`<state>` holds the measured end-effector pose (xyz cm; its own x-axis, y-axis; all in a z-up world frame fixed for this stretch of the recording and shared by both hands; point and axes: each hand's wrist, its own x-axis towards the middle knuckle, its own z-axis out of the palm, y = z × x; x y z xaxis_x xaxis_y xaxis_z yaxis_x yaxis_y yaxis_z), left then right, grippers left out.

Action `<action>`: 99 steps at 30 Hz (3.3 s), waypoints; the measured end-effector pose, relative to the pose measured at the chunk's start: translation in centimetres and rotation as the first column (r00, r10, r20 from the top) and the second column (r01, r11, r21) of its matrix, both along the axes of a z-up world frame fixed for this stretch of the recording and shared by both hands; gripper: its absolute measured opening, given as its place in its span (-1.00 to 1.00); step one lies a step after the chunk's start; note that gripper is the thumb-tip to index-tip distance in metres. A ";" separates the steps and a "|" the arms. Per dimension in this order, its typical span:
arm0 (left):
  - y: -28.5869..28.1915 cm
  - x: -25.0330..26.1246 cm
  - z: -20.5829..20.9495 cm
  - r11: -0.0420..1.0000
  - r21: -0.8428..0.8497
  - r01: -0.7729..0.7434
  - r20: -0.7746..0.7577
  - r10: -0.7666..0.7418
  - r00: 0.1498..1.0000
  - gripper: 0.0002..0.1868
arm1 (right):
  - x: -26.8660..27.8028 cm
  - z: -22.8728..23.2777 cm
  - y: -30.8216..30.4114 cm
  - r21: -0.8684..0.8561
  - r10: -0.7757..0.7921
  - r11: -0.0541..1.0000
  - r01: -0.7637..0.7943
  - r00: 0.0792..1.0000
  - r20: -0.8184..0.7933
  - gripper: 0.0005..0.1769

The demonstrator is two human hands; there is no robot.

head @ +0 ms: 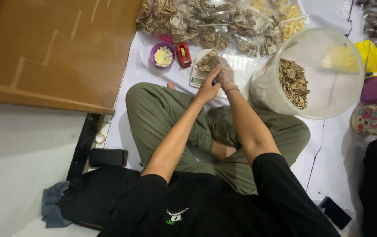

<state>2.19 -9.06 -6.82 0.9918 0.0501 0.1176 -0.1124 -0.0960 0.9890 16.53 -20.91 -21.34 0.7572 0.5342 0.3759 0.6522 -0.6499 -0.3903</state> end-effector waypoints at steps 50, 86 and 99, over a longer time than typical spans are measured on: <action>0.6 0.1 0.8 0.913 -0.392 -0.110 -0.026 0.109 0.994 -0.61 | -5.1 15.7 3.1 0.120 0.207 0.978 -0.170 0.855 -0.476 -0.54; 3.7 -0.7 1.5 0.829 -0.524 -0.194 -0.110 0.160 0.981 -0.69 | -10.8 27.7 -18.6 0.295 -0.468 0.878 0.376 0.803 0.369 -0.75; 6.3 -0.2 -3.8 0.780 -0.538 -0.321 -0.197 0.253 0.947 -0.70 | -15.7 28.6 -7.4 0.438 -0.132 0.897 0.061 0.982 0.134 -0.75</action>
